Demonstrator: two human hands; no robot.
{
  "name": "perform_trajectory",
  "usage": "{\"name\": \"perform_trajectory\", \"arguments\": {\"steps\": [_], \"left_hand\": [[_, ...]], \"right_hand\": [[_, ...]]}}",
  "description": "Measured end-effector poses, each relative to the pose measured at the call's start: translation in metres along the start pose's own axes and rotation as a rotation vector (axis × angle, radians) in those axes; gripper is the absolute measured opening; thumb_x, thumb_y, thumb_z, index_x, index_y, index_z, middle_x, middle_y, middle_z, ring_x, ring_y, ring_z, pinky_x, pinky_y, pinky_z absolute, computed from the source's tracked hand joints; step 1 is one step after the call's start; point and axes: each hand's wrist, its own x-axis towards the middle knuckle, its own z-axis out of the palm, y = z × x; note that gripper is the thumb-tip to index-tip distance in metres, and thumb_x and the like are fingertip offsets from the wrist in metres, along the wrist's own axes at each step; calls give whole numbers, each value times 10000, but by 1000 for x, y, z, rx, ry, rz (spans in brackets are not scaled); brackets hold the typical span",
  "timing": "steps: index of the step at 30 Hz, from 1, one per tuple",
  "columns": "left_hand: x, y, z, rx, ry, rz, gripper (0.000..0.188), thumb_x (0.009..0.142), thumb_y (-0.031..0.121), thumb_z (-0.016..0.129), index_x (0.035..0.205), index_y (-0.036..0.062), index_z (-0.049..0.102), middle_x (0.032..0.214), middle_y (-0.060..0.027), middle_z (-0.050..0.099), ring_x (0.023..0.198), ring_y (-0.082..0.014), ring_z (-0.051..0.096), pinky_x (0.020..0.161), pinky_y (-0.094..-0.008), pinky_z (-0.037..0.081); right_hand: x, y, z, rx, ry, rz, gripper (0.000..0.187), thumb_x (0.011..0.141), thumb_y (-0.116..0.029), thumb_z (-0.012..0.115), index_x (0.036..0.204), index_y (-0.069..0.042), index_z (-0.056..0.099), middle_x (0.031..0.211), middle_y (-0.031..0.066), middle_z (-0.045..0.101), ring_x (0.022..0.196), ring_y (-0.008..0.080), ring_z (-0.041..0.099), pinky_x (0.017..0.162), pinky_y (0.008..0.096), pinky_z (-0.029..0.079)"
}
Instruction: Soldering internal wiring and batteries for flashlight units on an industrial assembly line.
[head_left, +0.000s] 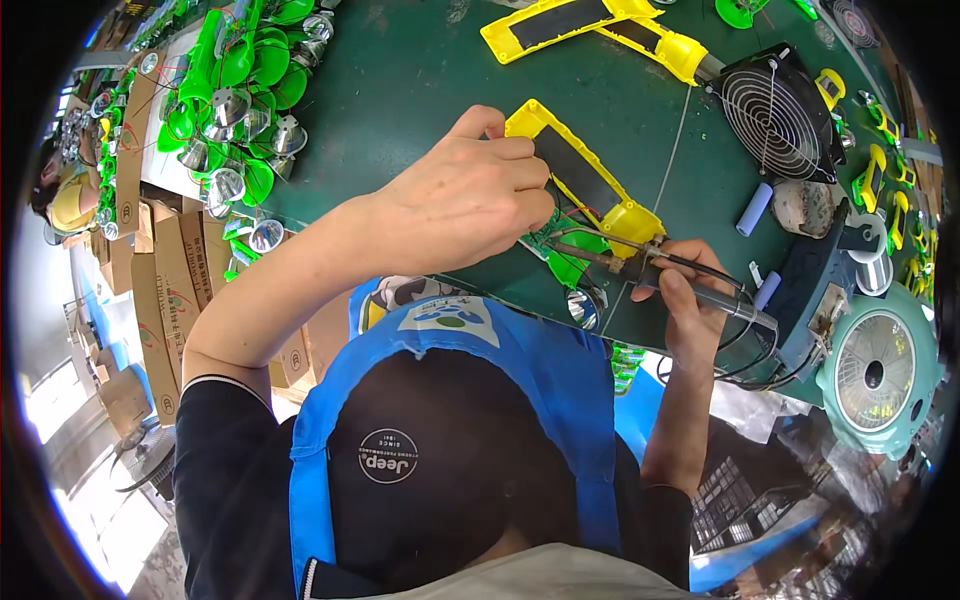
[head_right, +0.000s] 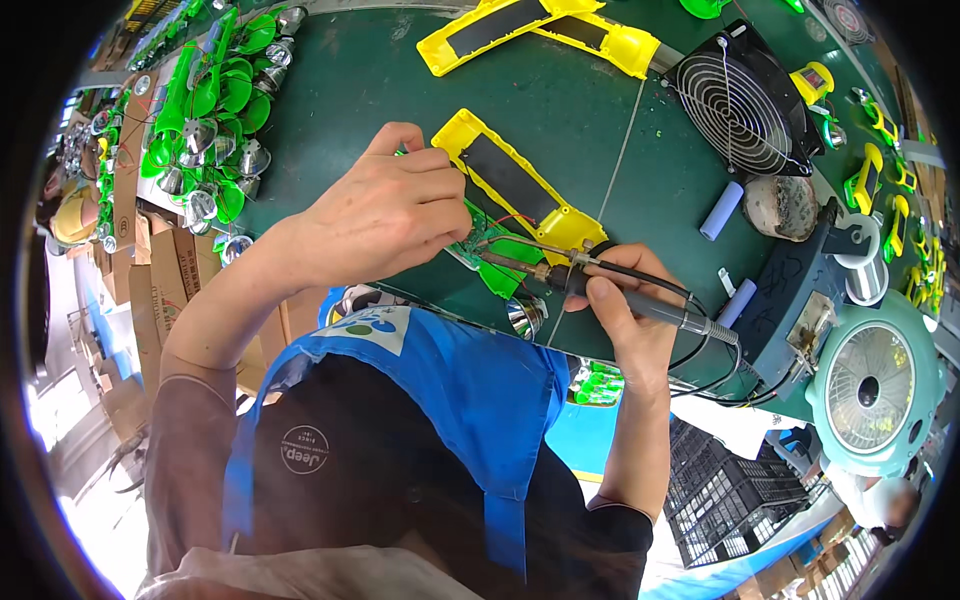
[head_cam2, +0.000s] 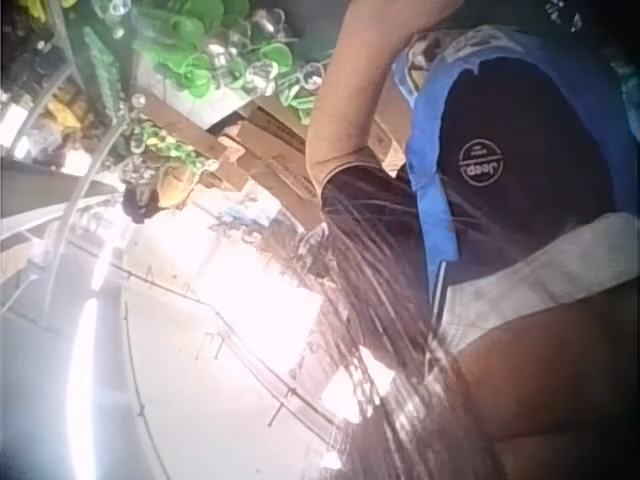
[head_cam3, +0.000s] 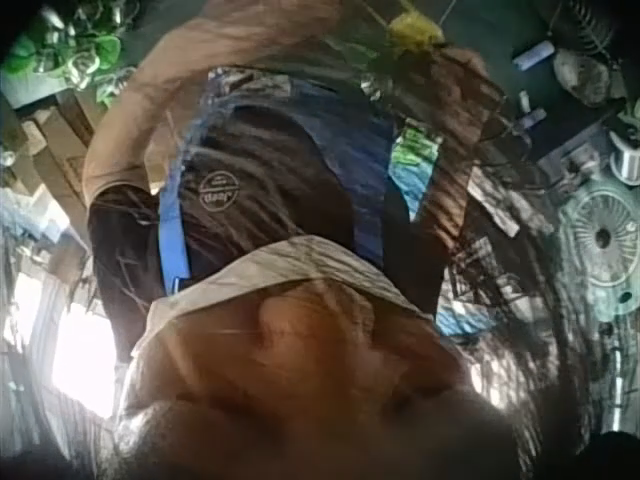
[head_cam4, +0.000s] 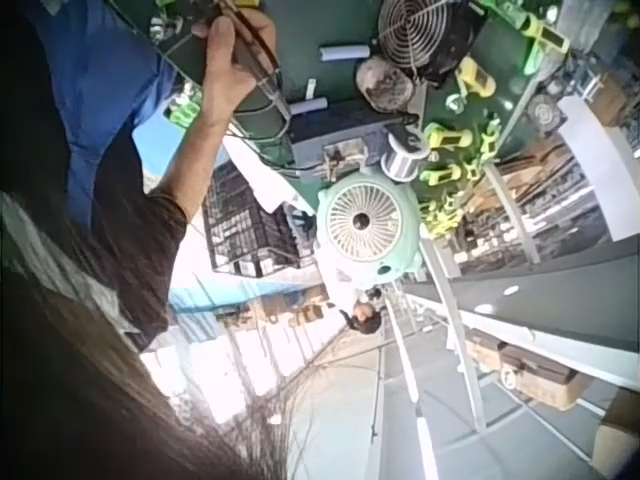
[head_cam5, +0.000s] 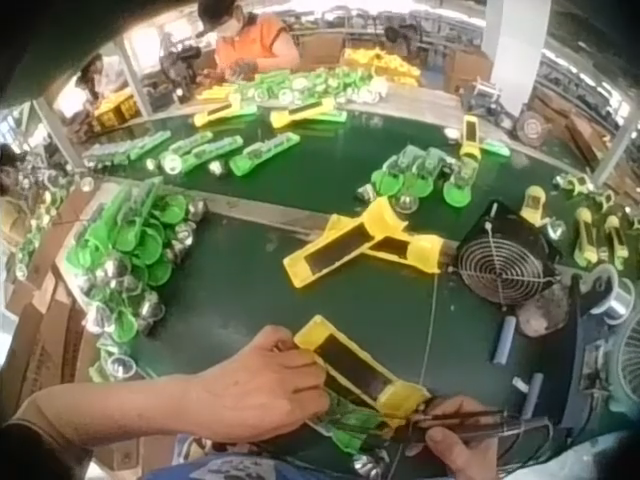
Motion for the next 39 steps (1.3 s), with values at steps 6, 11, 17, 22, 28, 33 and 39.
{"name": "perform_trajectory", "arguments": {"steps": [6,11,17,22,28,33,39], "left_hand": [[-1,0,2,-8,-4,2,114,735,89,697,775,116,593,740,-12,495,783,-183,536,856,-390,359],[-2,0,3,6,36,12,102,717,82,669,721,108,571,723,-18,495,779,-184,536,844,-381,371],[1,1,-1,-33,-6,-15,101,752,79,687,781,116,598,752,-15,506,792,-185,541,873,-394,365],[5,0,-3,-50,-21,-38,81,769,73,672,792,107,603,756,-23,513,798,-187,561,899,-413,373],[30,-20,-24,-150,124,-75,239,732,129,742,951,107,649,891,-42,555,879,-242,564,827,-378,399],[47,-51,-1,9,-129,-41,174,726,165,716,861,117,618,927,-37,524,952,-237,519,828,-399,386],[-16,-20,-21,236,243,131,416,646,297,744,948,96,542,1116,-86,567,1116,-282,530,1023,-483,376]], "right_hand": [[-1,1,1,-21,-46,-27,280,856,-161,666,992,52,546,863,127,643,681,177,641,641,283,525],[-6,5,-1,23,58,-91,301,866,-204,651,998,42,539,817,128,639,647,185,626,645,283,517],[-2,7,-6,166,126,-183,317,866,-184,677,1039,40,532,851,143,659,715,186,651,722,280,512],[9,7,-9,109,88,-308,361,877,-245,705,1047,16,524,860,122,648,774,175,643,751,279,503],[13,-14,-8,-128,175,-542,288,937,-183,618,1098,-3,461,826,135,652,749,168,625,748,282,500],[42,-16,13,-211,144,-573,255,962,-88,566,1164,-31,422,943,160,676,876,200,647,810,320,498],[87,-10,26,-159,31,-704,324,893,-10,610,1176,-45,456,1066,185,666,1032,256,655,933,345,475]]}}
